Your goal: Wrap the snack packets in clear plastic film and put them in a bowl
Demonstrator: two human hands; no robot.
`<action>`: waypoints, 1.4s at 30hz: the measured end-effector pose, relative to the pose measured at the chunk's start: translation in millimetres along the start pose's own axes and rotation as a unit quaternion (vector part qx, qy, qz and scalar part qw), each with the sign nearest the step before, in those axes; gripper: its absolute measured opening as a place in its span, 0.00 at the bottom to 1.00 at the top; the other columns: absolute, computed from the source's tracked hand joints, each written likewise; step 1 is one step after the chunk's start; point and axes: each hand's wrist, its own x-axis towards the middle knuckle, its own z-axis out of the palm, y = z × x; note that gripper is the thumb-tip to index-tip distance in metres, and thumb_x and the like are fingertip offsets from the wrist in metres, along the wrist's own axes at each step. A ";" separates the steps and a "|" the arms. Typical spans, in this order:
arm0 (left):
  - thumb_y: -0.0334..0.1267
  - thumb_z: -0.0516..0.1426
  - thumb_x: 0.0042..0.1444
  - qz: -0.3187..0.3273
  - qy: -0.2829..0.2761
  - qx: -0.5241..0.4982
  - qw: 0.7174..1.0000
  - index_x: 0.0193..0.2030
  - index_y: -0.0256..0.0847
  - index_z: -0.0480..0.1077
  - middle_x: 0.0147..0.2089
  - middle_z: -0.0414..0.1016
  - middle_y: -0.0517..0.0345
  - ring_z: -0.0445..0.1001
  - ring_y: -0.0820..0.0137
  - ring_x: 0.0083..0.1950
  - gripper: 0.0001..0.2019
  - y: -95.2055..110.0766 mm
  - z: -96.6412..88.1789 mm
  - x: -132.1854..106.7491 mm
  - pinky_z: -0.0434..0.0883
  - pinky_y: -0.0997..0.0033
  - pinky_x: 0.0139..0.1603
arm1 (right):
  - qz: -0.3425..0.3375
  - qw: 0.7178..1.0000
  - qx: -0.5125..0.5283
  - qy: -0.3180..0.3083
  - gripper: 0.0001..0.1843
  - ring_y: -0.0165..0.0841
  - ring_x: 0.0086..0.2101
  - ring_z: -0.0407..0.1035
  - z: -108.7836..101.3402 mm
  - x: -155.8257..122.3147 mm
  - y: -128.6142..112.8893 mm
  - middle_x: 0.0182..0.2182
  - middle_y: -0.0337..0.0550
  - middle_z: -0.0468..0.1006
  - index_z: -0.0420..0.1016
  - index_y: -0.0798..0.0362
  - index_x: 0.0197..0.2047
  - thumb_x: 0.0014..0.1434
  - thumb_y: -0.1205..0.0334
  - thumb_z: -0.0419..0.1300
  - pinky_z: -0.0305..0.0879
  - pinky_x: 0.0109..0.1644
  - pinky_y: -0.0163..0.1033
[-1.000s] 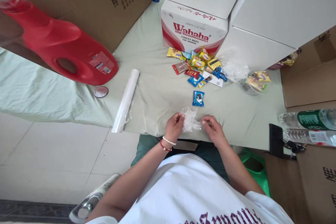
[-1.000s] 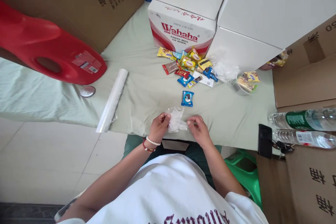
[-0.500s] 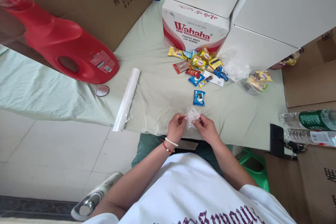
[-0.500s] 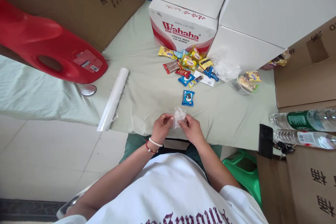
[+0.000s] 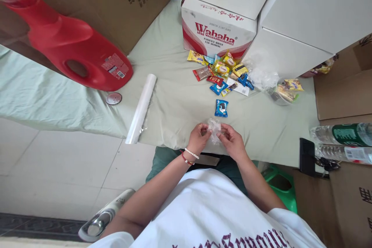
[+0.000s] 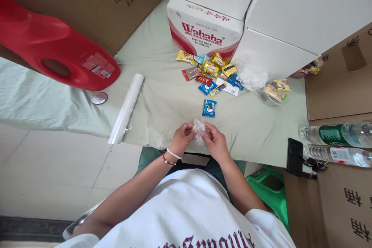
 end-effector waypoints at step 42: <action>0.53 0.67 0.51 -0.103 0.119 -0.252 0.955 0.31 0.42 0.66 0.20 0.56 0.73 0.52 0.81 0.18 0.19 18.7 -36.6 -13.4 0.50 0.79 0.18 | 0.066 0.976 0.183 -0.099 0.25 0.35 0.37 0.70 -1.9 -19.5 -1.6 0.37 0.42 0.78 0.79 0.49 0.36 0.53 0.35 0.72 0.68 0.41 0.39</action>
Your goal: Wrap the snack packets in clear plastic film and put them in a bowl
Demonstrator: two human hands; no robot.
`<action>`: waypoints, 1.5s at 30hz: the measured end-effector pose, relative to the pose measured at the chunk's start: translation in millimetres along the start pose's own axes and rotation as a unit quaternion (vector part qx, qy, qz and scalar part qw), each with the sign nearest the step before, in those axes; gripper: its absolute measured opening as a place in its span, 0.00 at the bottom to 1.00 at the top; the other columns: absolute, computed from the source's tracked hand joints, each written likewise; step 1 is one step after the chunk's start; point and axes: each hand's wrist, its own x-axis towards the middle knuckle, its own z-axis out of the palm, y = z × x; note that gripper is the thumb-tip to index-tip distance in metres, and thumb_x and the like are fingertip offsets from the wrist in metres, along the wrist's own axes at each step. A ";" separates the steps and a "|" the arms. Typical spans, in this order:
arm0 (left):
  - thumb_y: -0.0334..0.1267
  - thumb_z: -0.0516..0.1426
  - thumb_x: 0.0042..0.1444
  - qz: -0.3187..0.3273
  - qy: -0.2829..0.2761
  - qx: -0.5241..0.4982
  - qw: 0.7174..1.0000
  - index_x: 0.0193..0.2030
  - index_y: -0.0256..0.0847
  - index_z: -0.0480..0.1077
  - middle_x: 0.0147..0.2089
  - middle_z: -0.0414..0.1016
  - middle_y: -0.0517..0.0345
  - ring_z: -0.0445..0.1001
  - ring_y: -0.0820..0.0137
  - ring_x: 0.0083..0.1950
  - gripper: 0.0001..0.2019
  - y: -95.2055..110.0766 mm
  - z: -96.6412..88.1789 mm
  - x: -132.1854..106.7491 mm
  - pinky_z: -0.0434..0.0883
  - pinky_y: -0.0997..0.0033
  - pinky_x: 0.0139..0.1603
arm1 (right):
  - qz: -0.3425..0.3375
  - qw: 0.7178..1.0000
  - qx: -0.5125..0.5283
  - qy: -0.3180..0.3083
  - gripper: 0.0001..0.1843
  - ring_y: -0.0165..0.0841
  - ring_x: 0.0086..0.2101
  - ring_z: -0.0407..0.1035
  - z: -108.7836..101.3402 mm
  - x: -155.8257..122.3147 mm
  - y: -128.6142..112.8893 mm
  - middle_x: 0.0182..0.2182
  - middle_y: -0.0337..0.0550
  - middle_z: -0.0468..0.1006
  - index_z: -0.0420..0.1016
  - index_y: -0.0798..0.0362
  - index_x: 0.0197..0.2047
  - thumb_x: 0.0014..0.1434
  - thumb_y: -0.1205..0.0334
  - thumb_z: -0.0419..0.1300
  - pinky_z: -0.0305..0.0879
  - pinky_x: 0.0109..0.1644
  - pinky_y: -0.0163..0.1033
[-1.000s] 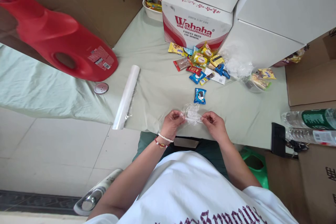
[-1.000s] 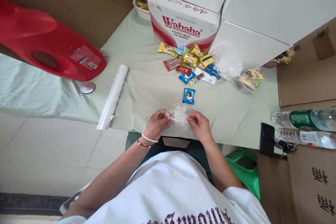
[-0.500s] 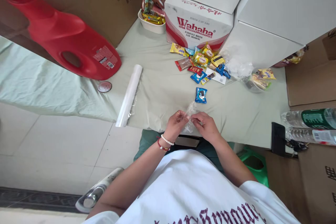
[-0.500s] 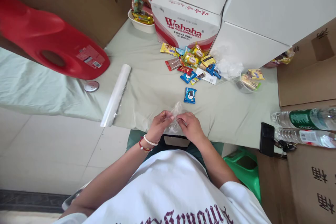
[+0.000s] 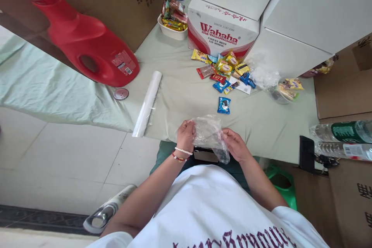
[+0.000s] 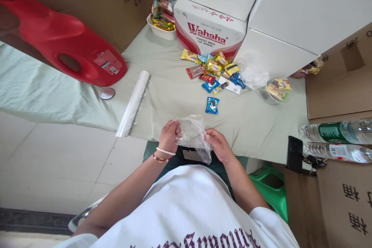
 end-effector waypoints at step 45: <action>0.64 0.47 0.69 0.155 0.083 0.233 0.957 0.38 0.46 0.65 0.21 0.63 0.67 0.62 0.72 0.17 0.23 -3.3 -4.4 53.1 0.59 0.71 0.20 | -0.019 0.981 -0.103 0.163 0.33 0.34 0.29 0.70 -13.7 63.1 3.9 0.30 0.34 0.76 0.70 0.46 0.53 0.48 0.43 0.73 0.68 0.30 0.38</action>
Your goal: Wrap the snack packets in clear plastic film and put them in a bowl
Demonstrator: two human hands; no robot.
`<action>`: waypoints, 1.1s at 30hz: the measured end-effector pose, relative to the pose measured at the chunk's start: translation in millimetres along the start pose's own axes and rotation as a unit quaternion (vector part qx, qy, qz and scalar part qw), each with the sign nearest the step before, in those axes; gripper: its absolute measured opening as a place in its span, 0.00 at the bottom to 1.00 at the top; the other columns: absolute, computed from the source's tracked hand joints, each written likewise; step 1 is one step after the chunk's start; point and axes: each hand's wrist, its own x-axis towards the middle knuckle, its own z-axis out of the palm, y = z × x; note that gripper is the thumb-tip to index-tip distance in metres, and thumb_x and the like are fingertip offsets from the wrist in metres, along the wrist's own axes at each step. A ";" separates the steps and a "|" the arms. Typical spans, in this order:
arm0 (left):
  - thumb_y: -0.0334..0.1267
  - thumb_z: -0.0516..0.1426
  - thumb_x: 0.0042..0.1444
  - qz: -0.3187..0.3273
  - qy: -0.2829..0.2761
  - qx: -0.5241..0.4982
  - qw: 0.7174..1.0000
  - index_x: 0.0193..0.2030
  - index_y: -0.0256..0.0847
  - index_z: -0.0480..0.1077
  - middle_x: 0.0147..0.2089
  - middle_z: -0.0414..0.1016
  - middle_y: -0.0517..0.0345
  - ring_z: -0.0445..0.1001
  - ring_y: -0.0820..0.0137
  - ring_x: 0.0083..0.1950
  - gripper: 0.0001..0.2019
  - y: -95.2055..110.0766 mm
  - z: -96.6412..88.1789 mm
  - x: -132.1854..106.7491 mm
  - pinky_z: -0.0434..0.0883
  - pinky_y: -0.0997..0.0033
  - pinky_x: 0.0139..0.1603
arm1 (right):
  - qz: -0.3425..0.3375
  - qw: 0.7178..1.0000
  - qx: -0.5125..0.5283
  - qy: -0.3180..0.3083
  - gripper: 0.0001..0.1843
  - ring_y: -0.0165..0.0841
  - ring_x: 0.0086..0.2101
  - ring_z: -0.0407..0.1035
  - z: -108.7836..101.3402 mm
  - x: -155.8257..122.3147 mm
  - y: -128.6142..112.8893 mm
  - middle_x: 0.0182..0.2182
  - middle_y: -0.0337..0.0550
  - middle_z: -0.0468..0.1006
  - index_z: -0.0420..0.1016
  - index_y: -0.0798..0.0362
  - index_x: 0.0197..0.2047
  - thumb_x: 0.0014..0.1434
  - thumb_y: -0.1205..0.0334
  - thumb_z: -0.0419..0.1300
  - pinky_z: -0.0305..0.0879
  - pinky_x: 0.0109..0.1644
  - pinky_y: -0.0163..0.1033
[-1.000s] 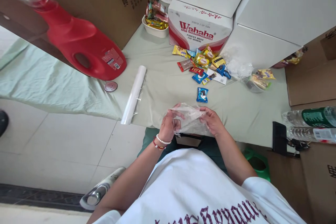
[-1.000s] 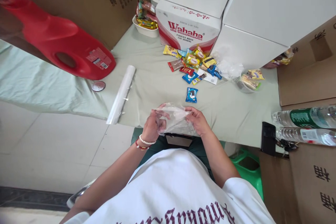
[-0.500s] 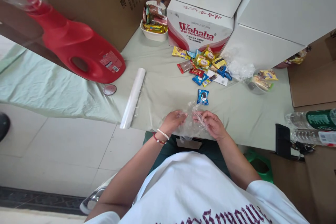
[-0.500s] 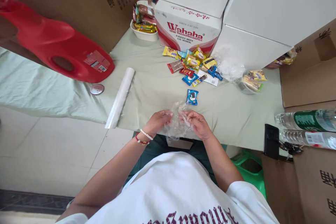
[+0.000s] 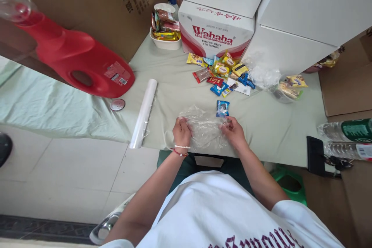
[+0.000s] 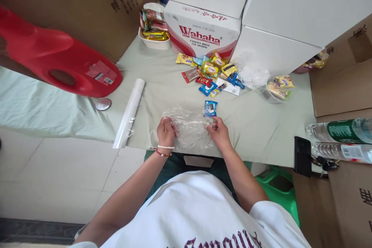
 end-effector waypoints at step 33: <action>0.69 0.55 0.60 0.326 -0.247 0.569 0.713 0.81 0.41 0.47 0.82 0.45 0.37 0.47 0.39 0.82 0.51 -2.4 -40.4 -0.8 0.31 0.19 0.74 | -0.190 0.910 -0.316 0.192 0.20 0.45 0.43 0.71 -86.7 27.3 -21.2 0.42 0.53 0.80 0.78 0.51 0.47 0.63 0.45 0.58 0.69 0.51 0.51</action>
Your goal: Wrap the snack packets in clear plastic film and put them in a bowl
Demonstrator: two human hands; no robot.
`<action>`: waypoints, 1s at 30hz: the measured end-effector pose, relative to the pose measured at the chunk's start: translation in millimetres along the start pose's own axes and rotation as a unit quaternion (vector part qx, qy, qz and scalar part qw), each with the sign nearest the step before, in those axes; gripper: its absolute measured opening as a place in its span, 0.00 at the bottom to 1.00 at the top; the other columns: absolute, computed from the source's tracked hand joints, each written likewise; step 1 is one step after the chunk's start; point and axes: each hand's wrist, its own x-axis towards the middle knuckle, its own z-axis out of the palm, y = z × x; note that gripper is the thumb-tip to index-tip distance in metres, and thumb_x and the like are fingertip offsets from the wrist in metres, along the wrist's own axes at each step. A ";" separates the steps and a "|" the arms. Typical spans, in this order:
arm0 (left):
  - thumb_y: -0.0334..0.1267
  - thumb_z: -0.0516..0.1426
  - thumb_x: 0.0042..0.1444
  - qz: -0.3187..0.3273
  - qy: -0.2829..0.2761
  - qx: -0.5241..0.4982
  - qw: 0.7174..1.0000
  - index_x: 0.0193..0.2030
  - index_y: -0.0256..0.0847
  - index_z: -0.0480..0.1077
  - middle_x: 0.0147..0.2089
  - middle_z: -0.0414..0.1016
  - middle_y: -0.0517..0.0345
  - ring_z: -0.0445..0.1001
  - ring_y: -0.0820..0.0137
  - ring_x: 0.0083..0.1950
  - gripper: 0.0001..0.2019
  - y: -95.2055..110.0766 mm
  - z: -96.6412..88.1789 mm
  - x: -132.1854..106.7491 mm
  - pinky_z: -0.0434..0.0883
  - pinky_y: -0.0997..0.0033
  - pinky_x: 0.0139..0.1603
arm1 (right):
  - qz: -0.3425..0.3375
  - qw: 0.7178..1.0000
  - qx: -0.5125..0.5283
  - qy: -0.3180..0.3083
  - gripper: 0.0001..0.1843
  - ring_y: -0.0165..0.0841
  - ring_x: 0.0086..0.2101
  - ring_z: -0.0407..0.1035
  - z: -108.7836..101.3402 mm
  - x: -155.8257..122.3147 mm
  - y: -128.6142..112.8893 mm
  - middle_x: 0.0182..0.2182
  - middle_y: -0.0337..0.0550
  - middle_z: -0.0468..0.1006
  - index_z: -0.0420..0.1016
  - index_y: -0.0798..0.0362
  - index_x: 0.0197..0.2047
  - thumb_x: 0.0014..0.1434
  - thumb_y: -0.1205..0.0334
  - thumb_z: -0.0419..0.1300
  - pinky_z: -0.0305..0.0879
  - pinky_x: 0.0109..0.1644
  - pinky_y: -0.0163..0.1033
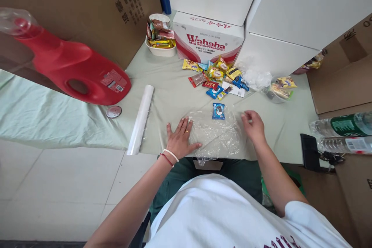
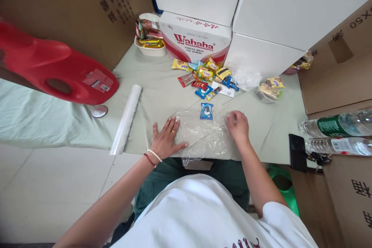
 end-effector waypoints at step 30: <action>0.68 0.50 0.64 -0.022 0.055 0.007 0.998 0.81 0.30 0.44 0.82 0.43 0.32 0.45 0.46 0.83 0.51 -7.9 11.1 -22.8 0.30 0.28 0.78 | -0.085 0.947 0.090 -0.295 0.12 0.34 0.34 0.66 123.6 91.3 -126.7 0.32 0.37 0.71 0.72 0.52 0.43 0.55 0.63 0.65 0.65 0.41 0.38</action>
